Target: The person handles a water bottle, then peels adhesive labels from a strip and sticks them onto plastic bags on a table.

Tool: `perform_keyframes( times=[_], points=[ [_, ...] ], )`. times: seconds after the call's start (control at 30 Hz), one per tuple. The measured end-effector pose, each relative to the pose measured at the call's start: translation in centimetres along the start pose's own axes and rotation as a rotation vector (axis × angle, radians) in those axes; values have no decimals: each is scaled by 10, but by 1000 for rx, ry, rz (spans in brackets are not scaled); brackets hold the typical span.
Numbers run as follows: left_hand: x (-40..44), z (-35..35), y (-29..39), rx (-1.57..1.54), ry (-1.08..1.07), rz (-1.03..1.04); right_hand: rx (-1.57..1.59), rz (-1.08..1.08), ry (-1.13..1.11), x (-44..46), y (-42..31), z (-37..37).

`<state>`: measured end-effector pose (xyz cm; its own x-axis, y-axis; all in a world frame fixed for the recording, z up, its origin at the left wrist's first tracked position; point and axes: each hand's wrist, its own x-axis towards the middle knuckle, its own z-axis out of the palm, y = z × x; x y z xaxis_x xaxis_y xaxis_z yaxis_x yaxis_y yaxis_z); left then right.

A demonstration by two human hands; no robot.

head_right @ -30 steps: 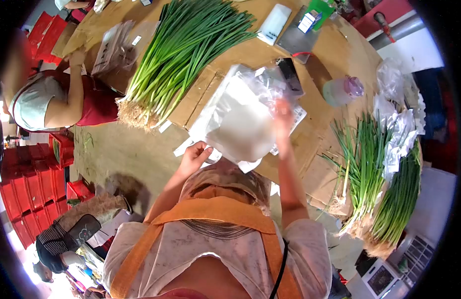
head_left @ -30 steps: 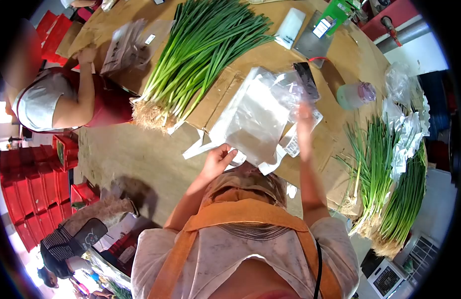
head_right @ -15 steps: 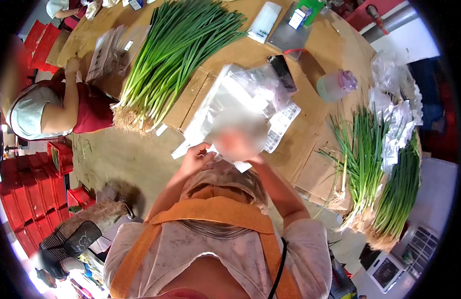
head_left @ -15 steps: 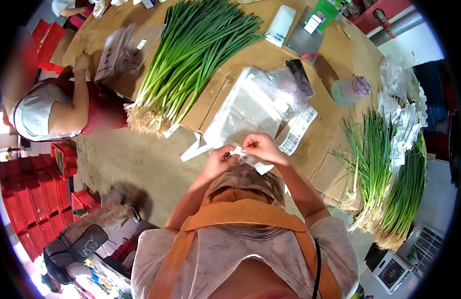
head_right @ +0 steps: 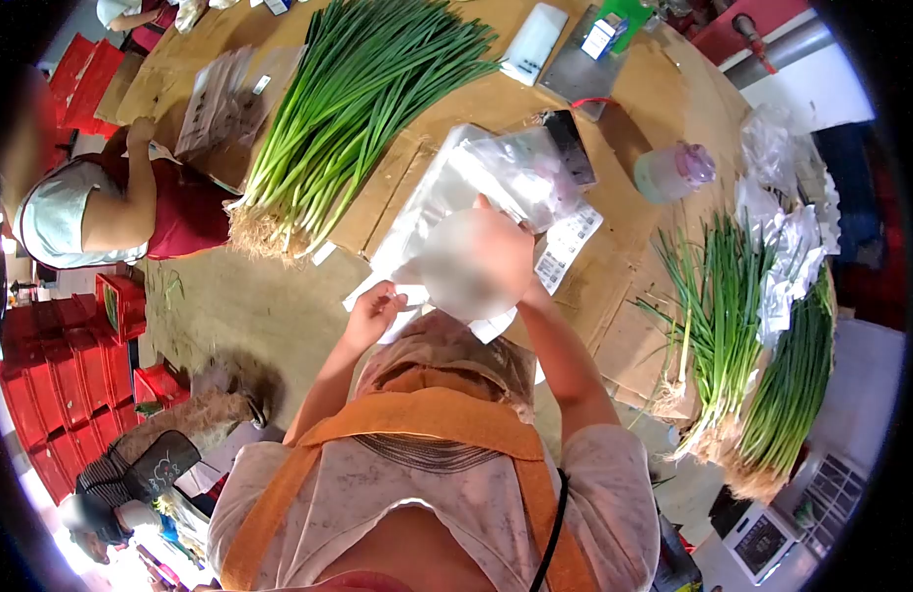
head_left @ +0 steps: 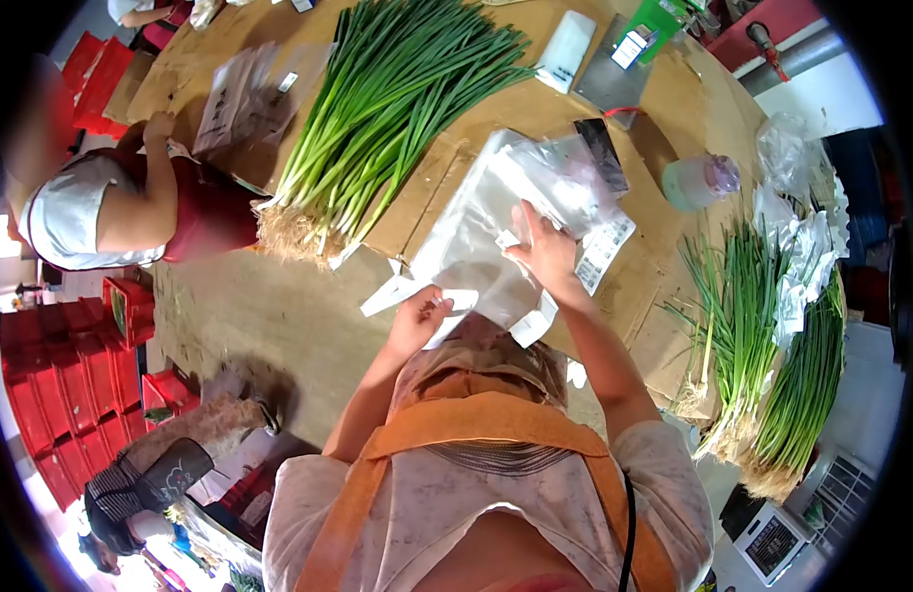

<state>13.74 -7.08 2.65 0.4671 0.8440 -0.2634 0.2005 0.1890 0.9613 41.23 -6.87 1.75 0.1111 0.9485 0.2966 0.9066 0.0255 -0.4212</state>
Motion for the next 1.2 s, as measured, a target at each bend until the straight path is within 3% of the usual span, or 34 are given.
perform_keyframes(
  times=[0.1,0.17,0.2,0.3,0.47,0.6,0.63,0.77,0.83,0.9,0.97,1.0,1.1,1.2],
  points=[
    [-10,-13,11,-99,196,-79,299,14,-31,-10,-13,-13],
    [-15,-36,5,-166,382,-79,46,-264,-124,-11,-20,-19],
    [-19,-49,-4,-122,494,-4,25,-302,57,-37,15,26],
    [-30,-89,-16,-42,701,146,135,-196,24,-45,32,44],
    [-47,-119,-5,-217,912,177,256,-206,0,-41,27,38],
    [-56,-117,-7,-372,1033,197,224,-254,40,-38,-22,17],
    [-55,-109,2,-410,1054,228,426,-191,13,-41,-37,19],
    [-60,-71,36,-293,1008,212,949,68,-472,-41,-133,8],
    [-66,-48,52,-274,901,291,919,-129,-509,-38,-167,18],
    [-78,-41,33,342,770,412,848,-256,-407,-40,-189,36],
    [-88,-31,52,317,698,424,1201,8,-565,-50,-192,64],
    [-90,-29,54,273,694,427,1308,81,-536,-49,-198,62],
    [-96,-34,57,204,680,422,1312,-18,-525,-41,-208,44],
    [-95,-41,58,142,678,419,832,-297,-288,-35,-216,22]
  ],
)
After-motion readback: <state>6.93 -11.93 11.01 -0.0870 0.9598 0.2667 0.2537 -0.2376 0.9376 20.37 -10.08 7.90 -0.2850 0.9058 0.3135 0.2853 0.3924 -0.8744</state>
